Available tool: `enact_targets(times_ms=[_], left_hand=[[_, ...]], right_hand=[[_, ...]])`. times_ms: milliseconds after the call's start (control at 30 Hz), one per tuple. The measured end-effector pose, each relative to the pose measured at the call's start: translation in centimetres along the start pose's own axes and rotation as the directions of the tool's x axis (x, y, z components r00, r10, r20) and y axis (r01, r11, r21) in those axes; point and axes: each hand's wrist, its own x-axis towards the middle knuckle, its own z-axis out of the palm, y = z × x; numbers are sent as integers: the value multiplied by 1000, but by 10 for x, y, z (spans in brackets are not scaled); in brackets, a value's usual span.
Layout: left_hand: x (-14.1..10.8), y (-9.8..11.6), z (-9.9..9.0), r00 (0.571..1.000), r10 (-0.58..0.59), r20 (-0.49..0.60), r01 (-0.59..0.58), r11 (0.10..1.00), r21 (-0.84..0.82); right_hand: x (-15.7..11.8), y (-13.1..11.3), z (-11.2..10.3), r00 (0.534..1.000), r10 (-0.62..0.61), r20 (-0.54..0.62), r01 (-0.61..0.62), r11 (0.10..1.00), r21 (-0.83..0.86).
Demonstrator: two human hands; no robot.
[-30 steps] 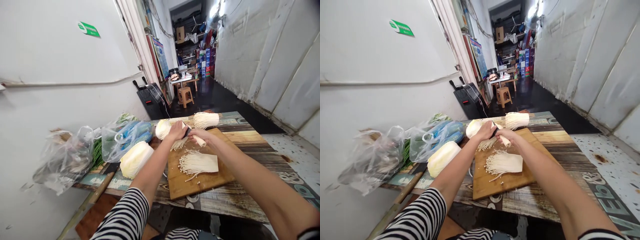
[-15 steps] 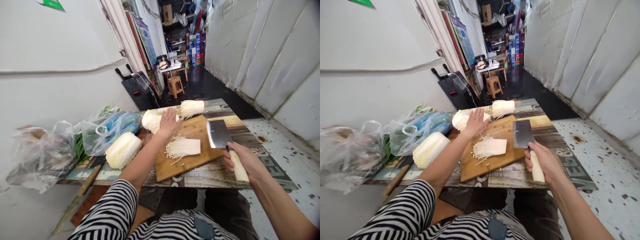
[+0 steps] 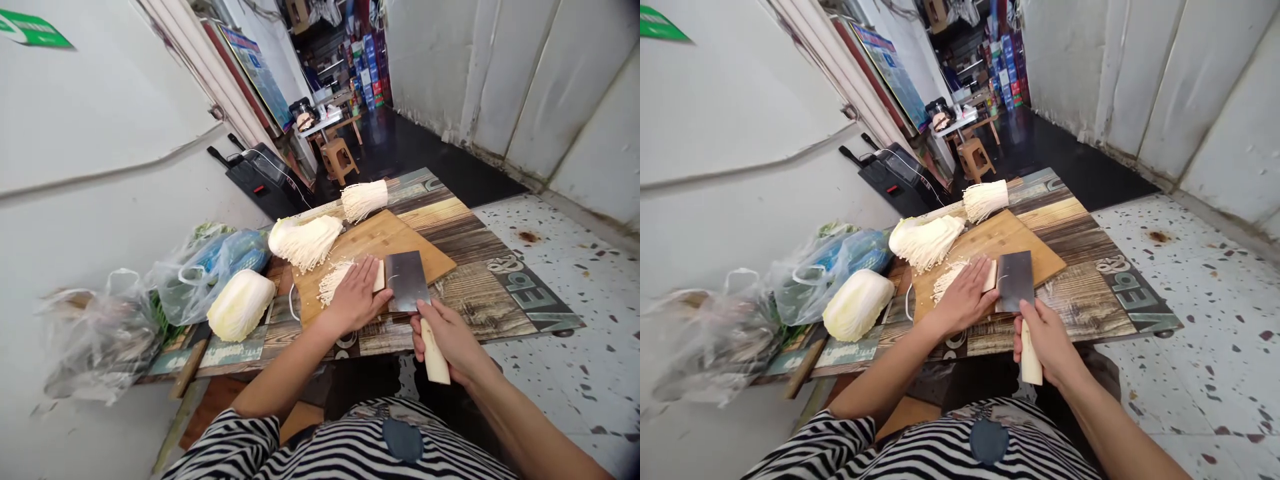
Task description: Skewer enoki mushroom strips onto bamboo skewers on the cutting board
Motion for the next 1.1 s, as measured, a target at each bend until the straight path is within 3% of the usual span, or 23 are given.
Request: enact_targets(times_ms=[500,1100], left_hand=[[0,3,-6,998,-9,57,9,1000,5],[-1,2,-4,999,7,35,-6,1000,-13]], right_hand=[[2,4,1,999,32,-2,-32,999,-9],[-2,7,2,999,42,-3,-42,998,-38]])
